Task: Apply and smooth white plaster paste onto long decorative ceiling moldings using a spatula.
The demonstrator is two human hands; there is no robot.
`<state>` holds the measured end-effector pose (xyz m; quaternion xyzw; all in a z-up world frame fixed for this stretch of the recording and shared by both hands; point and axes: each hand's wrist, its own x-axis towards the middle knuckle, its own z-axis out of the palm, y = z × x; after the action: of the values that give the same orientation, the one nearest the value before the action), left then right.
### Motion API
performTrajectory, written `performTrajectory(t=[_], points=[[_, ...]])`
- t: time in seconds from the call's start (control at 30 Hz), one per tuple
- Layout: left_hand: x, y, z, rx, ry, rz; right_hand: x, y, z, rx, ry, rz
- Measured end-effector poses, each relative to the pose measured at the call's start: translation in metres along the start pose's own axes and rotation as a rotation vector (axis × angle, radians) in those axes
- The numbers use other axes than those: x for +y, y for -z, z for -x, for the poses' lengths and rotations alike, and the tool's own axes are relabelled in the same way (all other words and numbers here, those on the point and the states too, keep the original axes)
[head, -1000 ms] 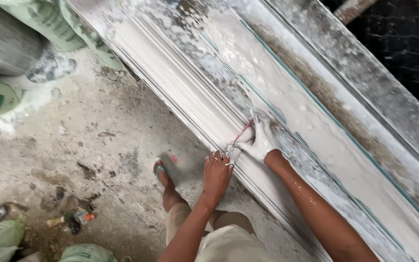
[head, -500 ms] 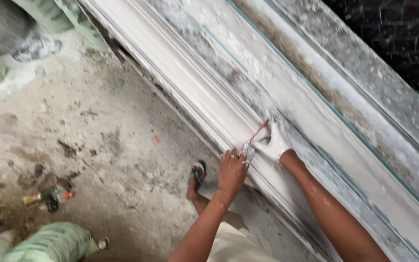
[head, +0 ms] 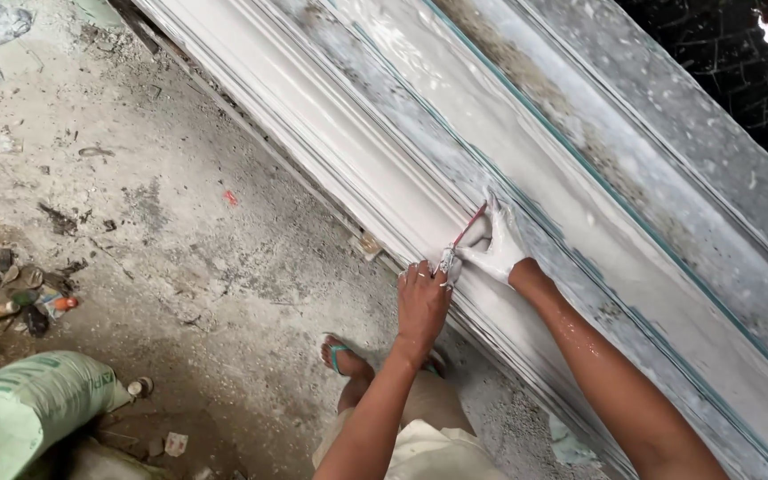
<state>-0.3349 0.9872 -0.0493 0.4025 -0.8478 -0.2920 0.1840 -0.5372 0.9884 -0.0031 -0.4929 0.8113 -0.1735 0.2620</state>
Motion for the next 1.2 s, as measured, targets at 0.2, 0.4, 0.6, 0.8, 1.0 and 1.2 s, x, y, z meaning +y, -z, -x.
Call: performTrajectory(t=[0.2,0.4,0.6,0.8,1.0,1.2], points=[[0.071,-0.073,0.076,0.131,-0.054,-0.054,0.077,0.023,0.089,-0.006,0.000,-0.024],[0.146,-0.140,0.150,0.092,-0.009,-0.046,0.149,0.047,0.181,-0.035,-0.049,-0.034],[0.209,-0.187,0.207,0.096,-0.037,0.016,0.222,0.059,0.250,0.023,0.061,0.010],[0.271,-0.231,0.264,0.126,-0.111,-0.002,0.282,0.075,0.330,0.005,-0.054,-0.013],[0.330,-0.293,0.329,0.128,-0.118,0.030,0.354,0.091,0.412,0.024,-0.060,0.038],[0.400,-0.321,0.384,0.022,-0.111,0.046,0.417,0.105,0.492,0.080,-0.027,0.007]])
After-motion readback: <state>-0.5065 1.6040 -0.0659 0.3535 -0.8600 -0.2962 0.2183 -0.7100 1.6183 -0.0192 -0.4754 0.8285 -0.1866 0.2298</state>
